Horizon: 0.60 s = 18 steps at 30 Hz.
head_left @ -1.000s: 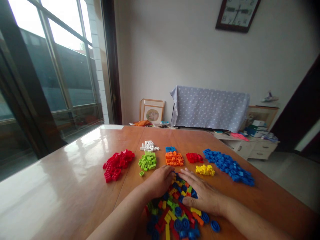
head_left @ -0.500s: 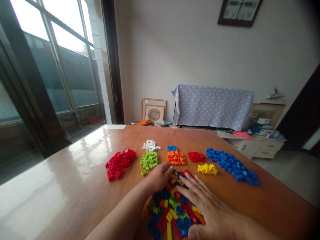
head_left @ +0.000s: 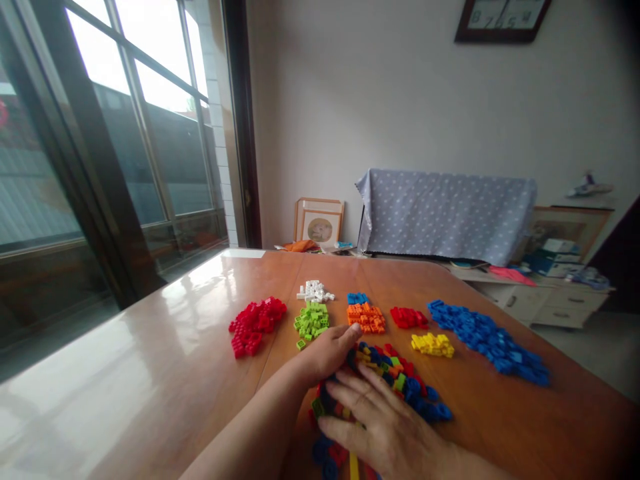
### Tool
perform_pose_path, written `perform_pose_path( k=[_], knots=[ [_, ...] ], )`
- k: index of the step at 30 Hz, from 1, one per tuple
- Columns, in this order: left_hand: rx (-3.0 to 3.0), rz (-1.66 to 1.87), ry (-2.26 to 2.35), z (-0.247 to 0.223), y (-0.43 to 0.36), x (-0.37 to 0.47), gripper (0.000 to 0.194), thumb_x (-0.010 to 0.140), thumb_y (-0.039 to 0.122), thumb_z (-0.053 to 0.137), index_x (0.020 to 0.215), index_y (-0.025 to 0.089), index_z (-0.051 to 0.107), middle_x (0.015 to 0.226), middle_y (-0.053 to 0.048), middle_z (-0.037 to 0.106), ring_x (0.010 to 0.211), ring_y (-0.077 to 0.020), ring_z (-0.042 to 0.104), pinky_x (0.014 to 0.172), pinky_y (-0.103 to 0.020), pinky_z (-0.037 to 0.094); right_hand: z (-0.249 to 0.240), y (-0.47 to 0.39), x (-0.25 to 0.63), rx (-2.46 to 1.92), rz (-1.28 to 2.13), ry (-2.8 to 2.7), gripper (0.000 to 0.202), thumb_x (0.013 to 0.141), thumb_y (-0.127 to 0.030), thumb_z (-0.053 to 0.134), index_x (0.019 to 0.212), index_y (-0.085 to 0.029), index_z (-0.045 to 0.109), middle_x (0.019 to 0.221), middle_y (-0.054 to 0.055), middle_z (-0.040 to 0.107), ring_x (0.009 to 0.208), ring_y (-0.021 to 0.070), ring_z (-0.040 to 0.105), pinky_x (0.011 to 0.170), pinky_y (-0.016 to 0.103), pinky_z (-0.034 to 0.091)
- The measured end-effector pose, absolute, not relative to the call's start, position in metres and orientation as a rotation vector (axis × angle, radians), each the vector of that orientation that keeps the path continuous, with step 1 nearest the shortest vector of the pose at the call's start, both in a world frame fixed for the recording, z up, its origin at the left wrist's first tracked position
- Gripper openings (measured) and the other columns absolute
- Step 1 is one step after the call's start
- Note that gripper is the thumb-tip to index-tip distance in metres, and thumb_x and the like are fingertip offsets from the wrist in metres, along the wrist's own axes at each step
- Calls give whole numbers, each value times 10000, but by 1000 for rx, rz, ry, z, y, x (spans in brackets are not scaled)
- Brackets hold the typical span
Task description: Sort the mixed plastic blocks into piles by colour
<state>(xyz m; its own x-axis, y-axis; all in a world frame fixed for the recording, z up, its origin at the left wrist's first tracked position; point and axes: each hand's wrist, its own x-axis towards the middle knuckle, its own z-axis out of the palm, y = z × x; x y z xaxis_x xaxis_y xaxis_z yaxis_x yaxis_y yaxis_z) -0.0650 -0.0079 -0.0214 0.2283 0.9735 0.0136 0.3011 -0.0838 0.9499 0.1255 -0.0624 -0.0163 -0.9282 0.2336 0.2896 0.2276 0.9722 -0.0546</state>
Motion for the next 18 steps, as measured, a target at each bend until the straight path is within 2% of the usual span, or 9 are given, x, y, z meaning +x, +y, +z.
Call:
perform_pose_path(
  k=[2, 5, 9, 12, 18],
  knots=[
    [1448, 935, 1173, -23, -7, -67, 732, 901, 748, 391, 1151, 125, 682, 1181, -135, 709, 1115, -281, 640, 997, -399, 483, -25, -68, 109, -261, -106, -2799, 436, 979, -457, 532, 1402, -349, 550, 1440, 62, 588, 1342, 290, 509, 1168, 523, 357],
    [1314, 950, 1098, -25, -4, -70, 783, 889, 773, 383, 1195, 112, 673, 1266, -171, 681, 1192, -294, 626, 1079, -430, 441, -39, -70, 92, -190, -249, -2775, 337, 1018, -373, 478, 1337, -372, 587, 1382, 26, 634, 1272, 258, 557, 1153, 504, 366],
    [1227, 954, 1053, -28, -1, -72, 816, 893, 782, 366, 1213, 93, 666, 1328, -191, 646, 1253, -286, 600, 1138, -418, 397, -43, -67, 87, -152, -274, -2789, 340, 1010, -468, 467, 1304, -364, 601, 1377, 9, 636, 1300, 277, 528, 1187, 555, 284],
    [1199, 967, 1043, -29, -1, -71, 825, 882, 788, 388, 1219, 88, 664, 1355, -196, 628, 1286, -291, 577, 1154, -414, 384, -33, -63, 93, -194, -220, -2860, 421, 960, -568, 519, 1290, -325, 619, 1400, 36, 620, 1331, 281, 507, 1218, 540, 229],
    [1164, 990, 1020, -29, -5, -65, 832, 862, 806, 408, 1209, 96, 670, 1381, -190, 610, 1316, -306, 549, 1177, -430, 355, -13, -61, 107, -347, 5, -2950, 450, 965, -551, 517, 1319, -299, 633, 1478, 50, 556, 1401, 296, 444, 1225, 522, 223]
  ],
)
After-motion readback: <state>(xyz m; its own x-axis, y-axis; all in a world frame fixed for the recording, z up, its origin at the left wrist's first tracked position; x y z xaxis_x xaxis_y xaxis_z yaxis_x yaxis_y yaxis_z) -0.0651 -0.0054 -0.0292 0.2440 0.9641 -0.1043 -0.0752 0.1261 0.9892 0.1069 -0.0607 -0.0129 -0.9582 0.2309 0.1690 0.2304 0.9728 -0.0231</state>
